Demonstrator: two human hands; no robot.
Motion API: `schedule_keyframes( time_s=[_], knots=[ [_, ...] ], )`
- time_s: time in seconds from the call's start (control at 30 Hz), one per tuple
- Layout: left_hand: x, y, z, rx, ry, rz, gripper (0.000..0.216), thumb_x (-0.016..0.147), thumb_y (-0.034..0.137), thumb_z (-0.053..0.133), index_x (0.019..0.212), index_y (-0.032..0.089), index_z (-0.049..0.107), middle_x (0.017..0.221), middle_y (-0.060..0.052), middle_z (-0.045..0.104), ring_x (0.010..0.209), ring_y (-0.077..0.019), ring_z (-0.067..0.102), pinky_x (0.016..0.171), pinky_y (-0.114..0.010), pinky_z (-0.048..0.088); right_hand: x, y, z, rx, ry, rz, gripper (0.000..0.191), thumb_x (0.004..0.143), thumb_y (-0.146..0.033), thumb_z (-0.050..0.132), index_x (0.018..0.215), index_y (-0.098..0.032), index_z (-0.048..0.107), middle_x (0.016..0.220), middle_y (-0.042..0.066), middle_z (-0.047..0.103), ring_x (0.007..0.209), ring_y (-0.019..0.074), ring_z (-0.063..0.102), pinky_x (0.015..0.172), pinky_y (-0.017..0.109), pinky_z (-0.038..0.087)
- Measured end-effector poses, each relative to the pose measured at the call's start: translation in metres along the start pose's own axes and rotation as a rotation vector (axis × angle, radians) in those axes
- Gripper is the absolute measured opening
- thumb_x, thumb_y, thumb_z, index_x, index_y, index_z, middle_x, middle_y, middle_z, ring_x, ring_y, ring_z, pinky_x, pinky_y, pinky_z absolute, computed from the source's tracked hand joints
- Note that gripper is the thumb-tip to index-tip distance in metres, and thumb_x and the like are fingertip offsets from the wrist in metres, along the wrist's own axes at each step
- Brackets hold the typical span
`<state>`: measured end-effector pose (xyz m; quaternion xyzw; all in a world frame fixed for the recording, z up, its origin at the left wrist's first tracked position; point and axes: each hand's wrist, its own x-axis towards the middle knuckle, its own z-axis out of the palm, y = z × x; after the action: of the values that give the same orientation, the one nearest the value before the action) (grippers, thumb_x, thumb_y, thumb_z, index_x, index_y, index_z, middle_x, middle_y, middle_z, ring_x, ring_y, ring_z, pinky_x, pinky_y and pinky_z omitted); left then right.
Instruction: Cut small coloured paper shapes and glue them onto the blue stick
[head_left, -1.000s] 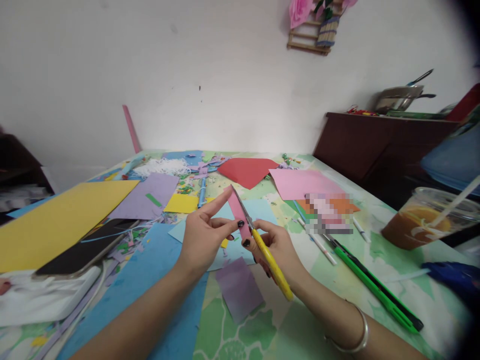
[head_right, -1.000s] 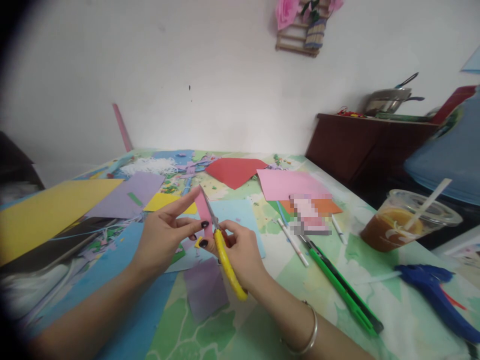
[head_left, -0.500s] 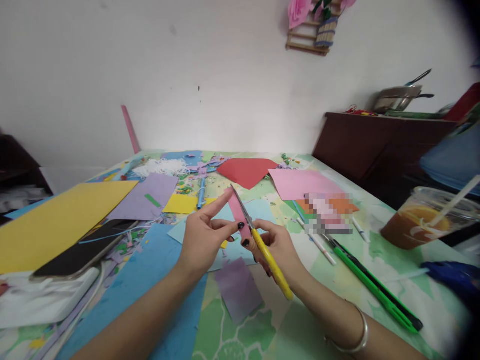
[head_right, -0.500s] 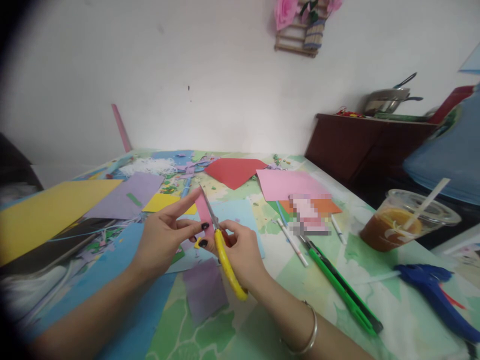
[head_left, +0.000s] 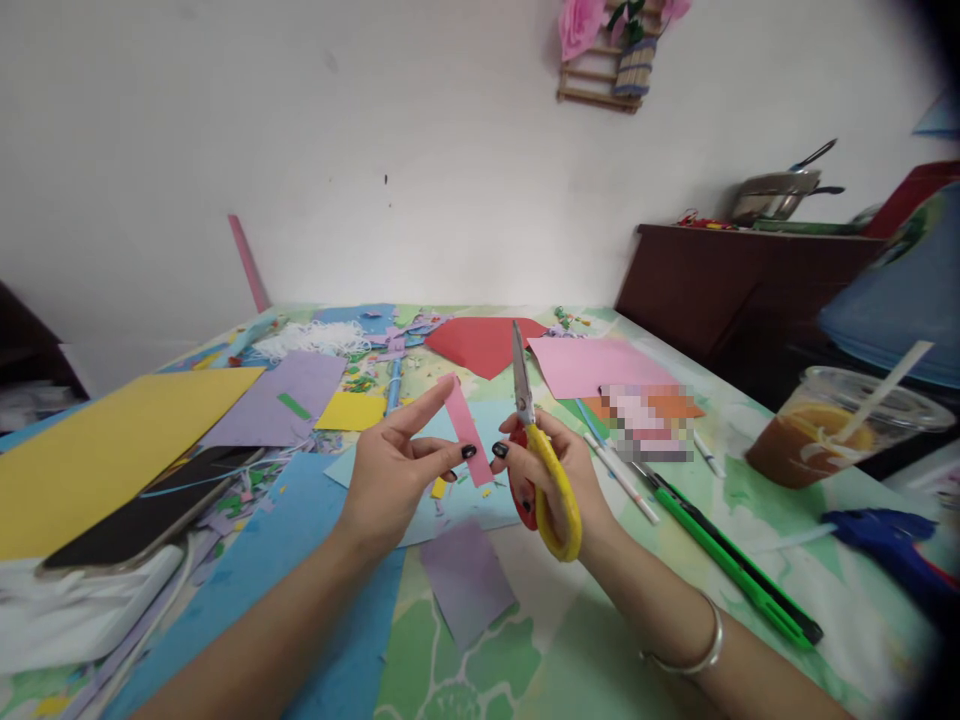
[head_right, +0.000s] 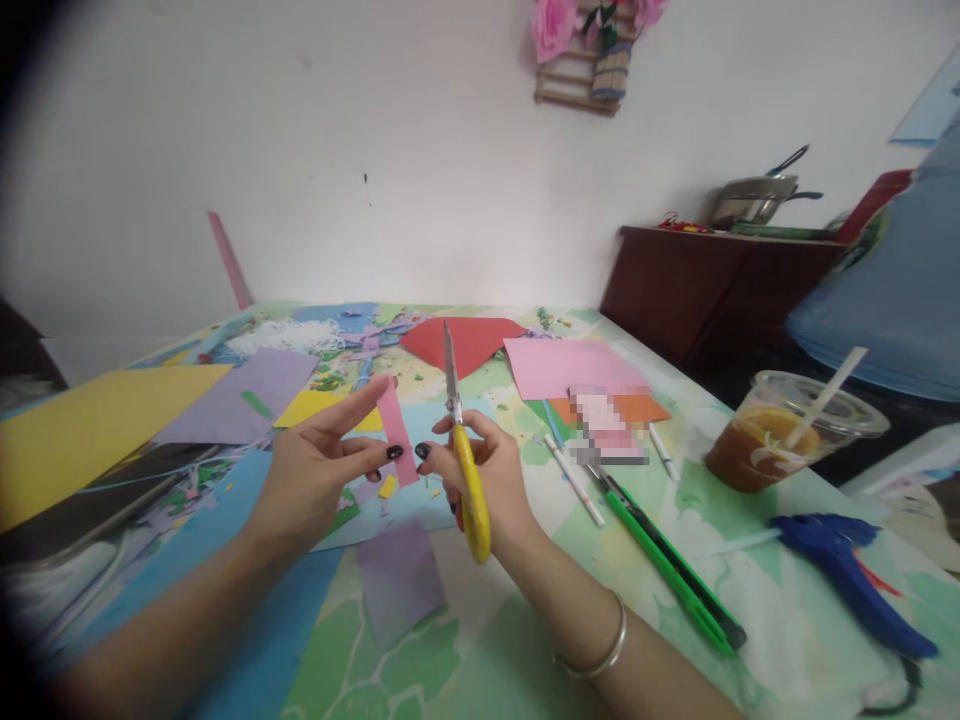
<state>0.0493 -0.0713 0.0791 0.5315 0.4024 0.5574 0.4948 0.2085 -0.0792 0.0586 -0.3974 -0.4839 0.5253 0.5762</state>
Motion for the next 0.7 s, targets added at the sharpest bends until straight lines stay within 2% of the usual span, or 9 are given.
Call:
schedule_keyframes(
  time_s=[0.1,0.23,0.37,0.4,0.47,0.53,0.57,0.63,0.7],
  knots=[
    [-0.001,-0.003,0.001,0.069,-0.108,-0.065,0.073,0.065,0.015,0.075,0.133,0.023,0.051,0.056,0.003,0.067,0.047,-0.0092,0.053,0.046,-0.019,0.046,0.000,-0.005,-0.001,0.022,0.022,0.011,0.028,0.065,-0.026,0.073,0.087,-0.021,0.056,0.055,-0.008,0.058,0.035,0.0053,0.041,0.033,0.017,0.036],
    [-0.004,-0.005,0.005,0.166,-0.210,-0.121,0.068,0.067,0.017,0.073,0.132,0.023,0.053,0.055,0.002,0.066,0.048,-0.0105,0.053,0.049,-0.021,0.046,0.000,-0.008,-0.002,0.013,0.048,0.039,0.028,0.062,-0.019,0.071,0.086,-0.022,0.056,0.058,-0.008,0.057,0.037,0.0054,0.042,0.034,0.017,0.033],
    [-0.005,-0.006,0.005,0.223,-0.272,-0.113,0.063,0.070,0.016,0.070,0.130,0.024,0.054,0.055,0.002,0.067,0.051,-0.0116,0.056,0.053,-0.022,0.048,0.003,-0.004,-0.005,0.038,0.030,0.032,0.028,0.062,-0.014,0.067,0.086,-0.022,0.054,0.058,-0.009,0.057,0.037,0.0041,0.041,0.036,0.016,0.032],
    [-0.005,-0.006,0.005,0.217,-0.274,-0.099,0.063,0.070,0.016,0.071,0.130,0.024,0.055,0.063,0.000,0.070,0.053,-0.0117,0.058,0.054,-0.022,0.049,0.004,-0.002,-0.006,0.043,0.029,0.030,0.028,0.063,-0.014,0.066,0.086,-0.022,0.054,0.058,-0.009,0.057,0.036,0.0039,0.040,0.036,0.016,0.031],
    [-0.005,-0.006,0.005,0.174,-0.254,-0.058,0.067,0.069,0.018,0.073,0.132,0.026,0.052,0.094,-0.006,0.074,0.056,-0.0114,0.061,0.054,-0.023,0.051,0.005,0.000,-0.006,0.059,0.038,0.023,0.028,0.063,-0.015,0.067,0.087,-0.022,0.054,0.059,-0.009,0.057,0.036,0.0038,0.040,0.036,0.016,0.032],
    [-0.004,-0.007,0.005,0.117,-0.213,-0.022,0.074,0.069,0.023,0.074,0.136,0.028,0.045,0.123,-0.010,0.064,0.058,-0.0116,0.063,0.053,-0.024,0.052,0.005,0.002,-0.006,0.082,0.054,0.013,0.029,0.064,-0.018,0.067,0.089,-0.023,0.053,0.062,-0.008,0.058,0.036,0.0040,0.041,0.036,0.017,0.033],
    [-0.004,-0.008,0.005,0.100,-0.187,-0.015,0.074,0.070,0.026,0.074,0.137,0.028,0.043,0.127,-0.011,0.061,0.061,-0.0127,0.065,0.053,-0.025,0.053,0.005,0.003,-0.005,0.092,0.062,0.010,0.029,0.065,-0.019,0.068,0.089,-0.023,0.053,0.063,-0.008,0.058,0.036,0.0042,0.041,0.036,0.017,0.033],
    [-0.002,-0.011,0.006,0.118,-0.140,-0.015,0.058,0.072,0.030,0.072,0.127,0.022,0.054,0.112,-0.011,0.069,0.067,-0.0158,0.067,0.055,-0.025,0.053,0.004,0.006,-0.003,0.101,0.072,0.001,0.029,0.065,-0.022,0.068,0.089,-0.023,0.052,0.063,-0.008,0.058,0.036,0.0043,0.041,0.035,0.017,0.032],
    [-0.001,-0.015,0.007,0.167,-0.090,0.004,0.030,0.074,0.033,0.070,0.100,0.017,0.069,0.089,-0.007,0.074,0.071,-0.0180,0.068,0.060,-0.025,0.053,0.003,0.009,0.000,0.091,0.070,0.005,0.031,0.064,-0.023,0.070,0.089,-0.022,0.052,0.062,-0.008,0.058,0.036,0.0043,0.041,0.035,0.017,0.032]
  ],
)
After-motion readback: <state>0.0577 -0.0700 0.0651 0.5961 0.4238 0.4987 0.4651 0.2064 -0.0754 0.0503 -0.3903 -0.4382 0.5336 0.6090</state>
